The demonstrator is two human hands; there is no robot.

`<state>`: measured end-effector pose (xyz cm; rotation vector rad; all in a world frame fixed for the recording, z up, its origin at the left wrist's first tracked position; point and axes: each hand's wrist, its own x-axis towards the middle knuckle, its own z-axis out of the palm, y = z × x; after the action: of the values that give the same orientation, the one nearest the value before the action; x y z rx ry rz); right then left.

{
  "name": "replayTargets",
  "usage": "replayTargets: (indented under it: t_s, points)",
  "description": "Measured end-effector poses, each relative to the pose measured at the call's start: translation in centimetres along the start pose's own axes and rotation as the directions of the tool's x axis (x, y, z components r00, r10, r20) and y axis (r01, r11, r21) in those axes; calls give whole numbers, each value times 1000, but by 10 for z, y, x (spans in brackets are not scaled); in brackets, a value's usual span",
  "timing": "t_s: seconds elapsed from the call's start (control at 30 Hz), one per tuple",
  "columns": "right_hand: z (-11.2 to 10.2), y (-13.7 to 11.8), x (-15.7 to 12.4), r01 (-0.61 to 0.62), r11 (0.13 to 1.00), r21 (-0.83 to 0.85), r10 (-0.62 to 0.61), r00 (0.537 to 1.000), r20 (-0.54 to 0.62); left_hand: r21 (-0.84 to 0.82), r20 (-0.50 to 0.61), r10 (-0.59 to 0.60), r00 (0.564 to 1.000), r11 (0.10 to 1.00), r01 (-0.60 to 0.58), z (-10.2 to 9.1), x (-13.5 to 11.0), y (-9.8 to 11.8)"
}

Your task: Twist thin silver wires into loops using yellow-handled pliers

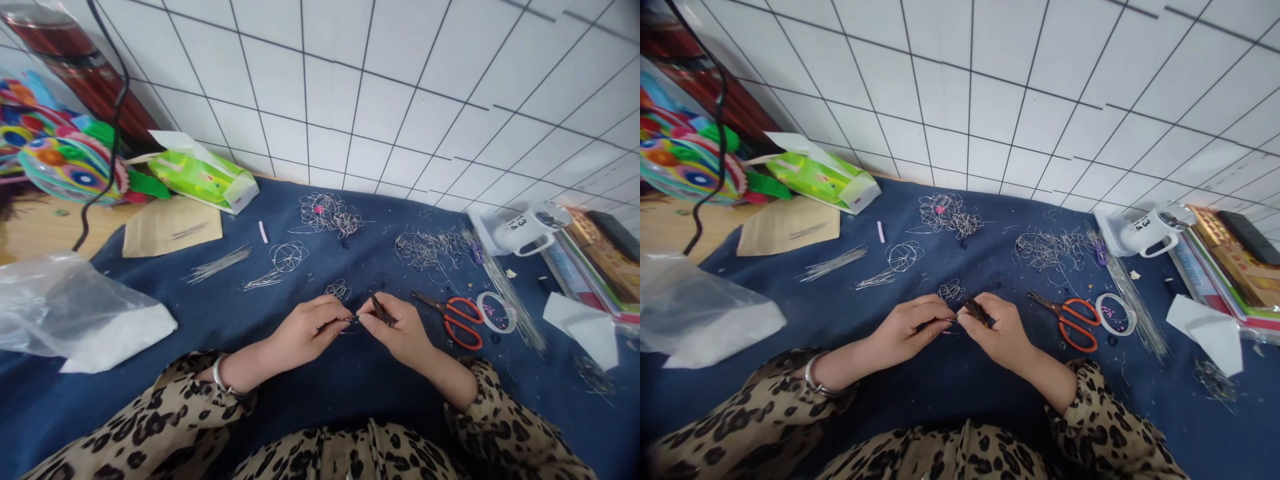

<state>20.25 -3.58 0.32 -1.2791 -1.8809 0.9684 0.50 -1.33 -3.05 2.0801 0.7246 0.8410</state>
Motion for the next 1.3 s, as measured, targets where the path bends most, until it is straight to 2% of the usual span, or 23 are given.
replayTargets:
  t_s: [0.2, 0.43, 0.7, 0.93, 1.1, 1.3]
  points:
    - [-1, 2, 1, -98, 994, 51, 96, 995, 36, -85, 64, -90, 994, 992, 96, 1, 3, 2]
    - [-2, 5, 4, -227, 964, 137, 215, 971, 102, -171, 140, -226, 964, 953, 248, 4, 3, 2]
    - [1, 7, 6, -239, 964, 116, 227, 968, 105, -195, 199, -271, 942, 931, 309, 6, 3, 5]
    - [2, 5, 7, -243, 962, 124, 231, 967, 106, -394, 239, -336, 911, 824, 407, 9, 4, 6]
    - [2, 5, 7, -248, 962, 117, 238, 966, 97, -424, 244, -417, 876, 766, 483, 9, 4, 7]
    - [3, 8, 7, -256, 956, 145, 242, 964, 110, -442, 245, -440, 864, 742, 503, 9, 3, 6]
